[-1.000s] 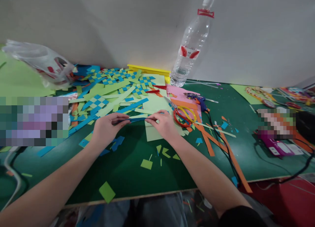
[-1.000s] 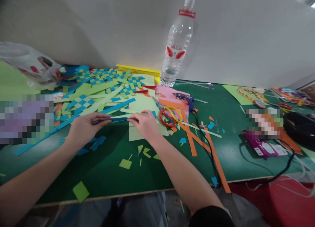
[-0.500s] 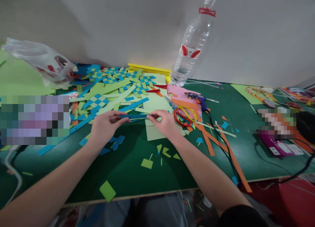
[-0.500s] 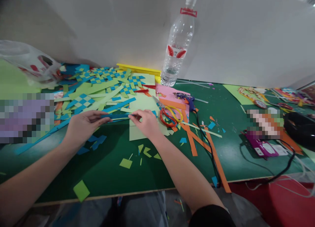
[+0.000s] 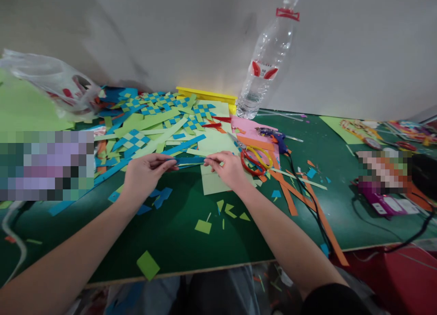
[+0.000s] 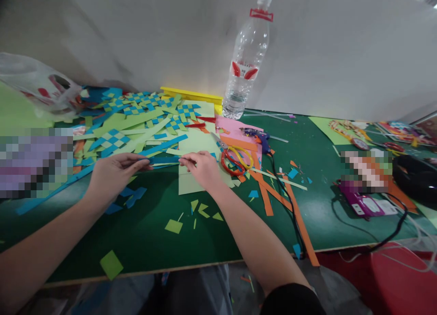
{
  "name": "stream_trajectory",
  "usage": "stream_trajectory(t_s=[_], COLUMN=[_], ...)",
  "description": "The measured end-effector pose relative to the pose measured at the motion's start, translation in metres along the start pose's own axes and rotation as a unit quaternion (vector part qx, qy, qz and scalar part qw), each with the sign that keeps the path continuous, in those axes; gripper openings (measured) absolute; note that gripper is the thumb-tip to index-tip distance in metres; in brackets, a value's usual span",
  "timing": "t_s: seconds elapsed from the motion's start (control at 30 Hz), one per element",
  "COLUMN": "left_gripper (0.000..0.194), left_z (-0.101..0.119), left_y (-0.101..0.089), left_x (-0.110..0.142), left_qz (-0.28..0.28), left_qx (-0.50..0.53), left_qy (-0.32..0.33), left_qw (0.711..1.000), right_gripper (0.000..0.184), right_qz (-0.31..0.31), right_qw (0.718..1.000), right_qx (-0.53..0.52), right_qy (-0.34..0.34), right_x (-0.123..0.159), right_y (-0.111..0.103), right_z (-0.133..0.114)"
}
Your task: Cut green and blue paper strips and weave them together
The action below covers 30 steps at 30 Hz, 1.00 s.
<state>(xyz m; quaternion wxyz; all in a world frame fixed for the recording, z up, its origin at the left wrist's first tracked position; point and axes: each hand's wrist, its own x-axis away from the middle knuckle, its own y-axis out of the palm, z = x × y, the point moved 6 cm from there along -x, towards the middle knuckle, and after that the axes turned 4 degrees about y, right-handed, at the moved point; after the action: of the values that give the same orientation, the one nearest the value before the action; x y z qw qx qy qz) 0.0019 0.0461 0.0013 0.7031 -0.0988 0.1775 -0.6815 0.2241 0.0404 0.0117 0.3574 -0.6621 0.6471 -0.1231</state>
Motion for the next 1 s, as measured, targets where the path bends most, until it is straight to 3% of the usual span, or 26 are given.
stream_trajectory(t_s=[0.27, 0.5, 0.6, 0.8, 1.0], left_gripper=[0.025, 0.030, 0.032, 0.028, 0.030], left_z=[-0.005, 0.002, 0.005, 0.019, 0.013], left_y=[-0.001, 0.000, 0.001, 0.009, 0.019], left_x=[-0.002, -0.001, 0.000, 0.004, 0.008], left_qz=[0.001, -0.019, -0.033, -0.020, -0.063], left_qx=[-0.010, -0.054, -0.143, -0.279, -0.328], left_qy=[0.007, 0.042, 0.083, 0.269, 0.291], left_qw=[1.000, 0.997, 0.986, 0.922, 0.897], right_gripper=[0.017, 0.023, 0.023, 0.020, 0.016], right_qz=[-0.012, -0.021, -0.010, 0.116, 0.055], right_qw=[1.000, 0.990, 0.996, 0.990, 0.984], right_qx=[-0.025, -0.140, -0.094, 0.078, 0.168], right_qy=[-0.007, 0.013, -0.008, -0.015, -0.032], right_x=[-0.001, -0.001, -0.002, -0.001, 0.000], right_y=[-0.001, 0.000, -0.001, -0.012, -0.002], right_z=[0.001, 0.005, 0.005, 0.008, 0.011])
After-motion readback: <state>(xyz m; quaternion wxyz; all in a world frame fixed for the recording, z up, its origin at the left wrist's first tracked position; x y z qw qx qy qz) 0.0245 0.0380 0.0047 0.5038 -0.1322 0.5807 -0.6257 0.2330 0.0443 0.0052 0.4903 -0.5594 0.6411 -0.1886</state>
